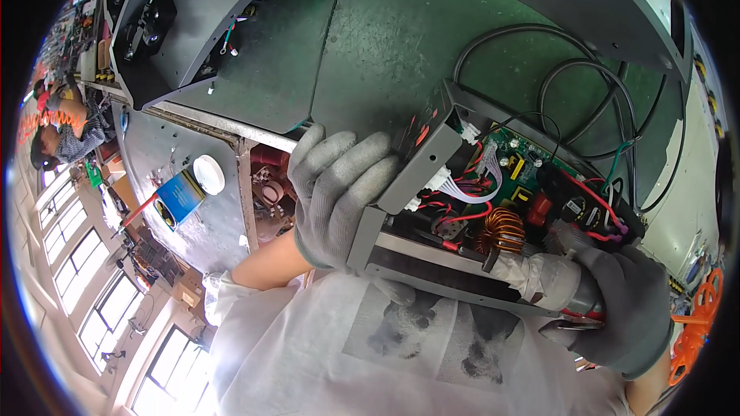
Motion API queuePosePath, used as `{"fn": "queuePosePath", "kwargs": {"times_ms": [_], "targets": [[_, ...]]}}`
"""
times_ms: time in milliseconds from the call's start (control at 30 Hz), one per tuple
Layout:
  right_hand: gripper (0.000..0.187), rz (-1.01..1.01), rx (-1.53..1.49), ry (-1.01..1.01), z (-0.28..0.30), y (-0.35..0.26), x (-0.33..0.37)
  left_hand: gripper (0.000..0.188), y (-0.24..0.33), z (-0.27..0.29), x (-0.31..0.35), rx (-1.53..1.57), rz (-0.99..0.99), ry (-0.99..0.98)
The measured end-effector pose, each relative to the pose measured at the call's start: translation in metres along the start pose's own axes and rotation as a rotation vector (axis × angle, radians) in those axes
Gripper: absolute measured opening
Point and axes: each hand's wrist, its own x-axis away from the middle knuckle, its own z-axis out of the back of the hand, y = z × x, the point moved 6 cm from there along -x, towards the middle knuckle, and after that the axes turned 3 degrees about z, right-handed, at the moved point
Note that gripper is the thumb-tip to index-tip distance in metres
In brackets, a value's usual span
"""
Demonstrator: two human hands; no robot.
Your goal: Connecting wires and assembling internal components of a power supply or welding machine on a production line.
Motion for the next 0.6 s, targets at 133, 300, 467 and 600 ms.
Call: {"fn": "queuePosePath", "kwargs": {"times_ms": [133, 300, 467, 600], "targets": [[0.081, 0.052, -0.053, 0.058, -0.003, -0.003, -0.002, 0.053, 0.002, -0.001, 0.001, 0.008, 0.024, 0.016], [0.079, 0.003, -0.003, 0.034, -0.006, -0.010, -0.007, 0.079, 0.001, -0.001, 0.005, -0.004, 0.045, -0.016], [0.077, -0.015, -0.037, -0.026, -0.005, -0.003, -0.007, 0.095, 0.001, -0.002, 0.005, 0.014, 0.089, -0.008], [0.074, 0.011, -0.117, 0.126, -0.002, -0.008, -0.012, 0.109, -0.001, -0.001, 0.005, 0.023, 0.113, 0.006]]}}
